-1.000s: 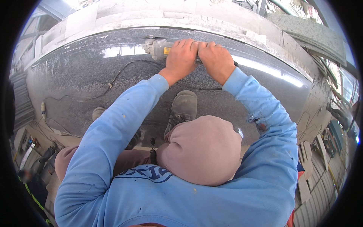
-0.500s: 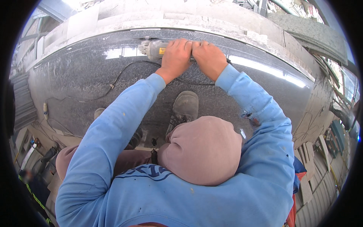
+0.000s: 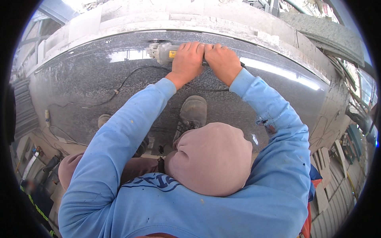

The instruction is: The person uses an angle grinder to smooth the surface of a large dark stone slab. The person holds the tool with both hands and moves it along the slab's surface, generating dust. The person briefly pauses to wipe the surface with a hand before resuming grinding.

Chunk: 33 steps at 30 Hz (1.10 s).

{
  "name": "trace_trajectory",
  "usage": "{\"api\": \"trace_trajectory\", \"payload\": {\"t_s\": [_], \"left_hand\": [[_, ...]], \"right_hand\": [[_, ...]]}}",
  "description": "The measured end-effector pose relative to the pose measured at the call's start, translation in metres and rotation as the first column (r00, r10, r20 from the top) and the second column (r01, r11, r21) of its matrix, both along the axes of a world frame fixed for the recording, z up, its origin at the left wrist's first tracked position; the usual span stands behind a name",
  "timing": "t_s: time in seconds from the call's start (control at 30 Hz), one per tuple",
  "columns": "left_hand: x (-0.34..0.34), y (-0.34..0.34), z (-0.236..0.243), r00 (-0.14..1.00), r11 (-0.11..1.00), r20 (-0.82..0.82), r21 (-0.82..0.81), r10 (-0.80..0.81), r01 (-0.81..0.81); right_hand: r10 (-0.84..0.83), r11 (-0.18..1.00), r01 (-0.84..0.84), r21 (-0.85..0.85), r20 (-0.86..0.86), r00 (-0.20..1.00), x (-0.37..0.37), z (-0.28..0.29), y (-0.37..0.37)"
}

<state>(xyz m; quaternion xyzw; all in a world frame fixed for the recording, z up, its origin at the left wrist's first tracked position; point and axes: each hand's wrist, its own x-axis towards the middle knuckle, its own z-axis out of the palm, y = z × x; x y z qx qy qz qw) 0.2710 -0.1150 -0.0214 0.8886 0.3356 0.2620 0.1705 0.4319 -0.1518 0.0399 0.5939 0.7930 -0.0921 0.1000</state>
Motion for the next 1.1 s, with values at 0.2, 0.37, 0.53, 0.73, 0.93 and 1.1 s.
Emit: {"api": "trace_trajectory", "payload": {"t_s": [0.2,0.37,0.53,0.73,0.93,1.1], "left_hand": [[-0.015,0.009,-0.012,0.996,1.0,-0.089,-0.014,-0.008,0.006],[-0.016,0.011,-0.015,0.979,0.999,-0.198,-0.009,-0.045,0.044],[-0.033,0.02,-0.005,0.952,0.997,-0.301,0.025,-0.063,0.074],[-0.083,0.048,0.022,0.905,0.972,-0.409,0.144,-0.112,0.186],[-0.129,0.09,0.075,0.816,0.934,-0.552,0.175,-0.169,0.311],[-0.165,0.124,0.116,0.732,0.929,-0.665,0.16,-0.149,0.334]], "right_hand": [[-0.046,0.999,0.045,-0.023,-0.047,0.998,-0.015,-0.018,0.008],[-0.055,0.998,0.054,-0.016,-0.078,0.995,-0.013,-0.026,0.006],[-0.052,0.994,0.068,0.085,-0.185,0.981,-0.028,-0.035,0.008],[-0.102,0.986,0.142,0.084,-0.364,0.926,-0.075,-0.031,0.019],[-0.099,0.852,0.382,0.358,-0.605,0.79,-0.034,0.001,-0.017],[-0.656,0.583,0.791,0.184,-0.468,0.592,0.105,-0.037,-0.122]]}}
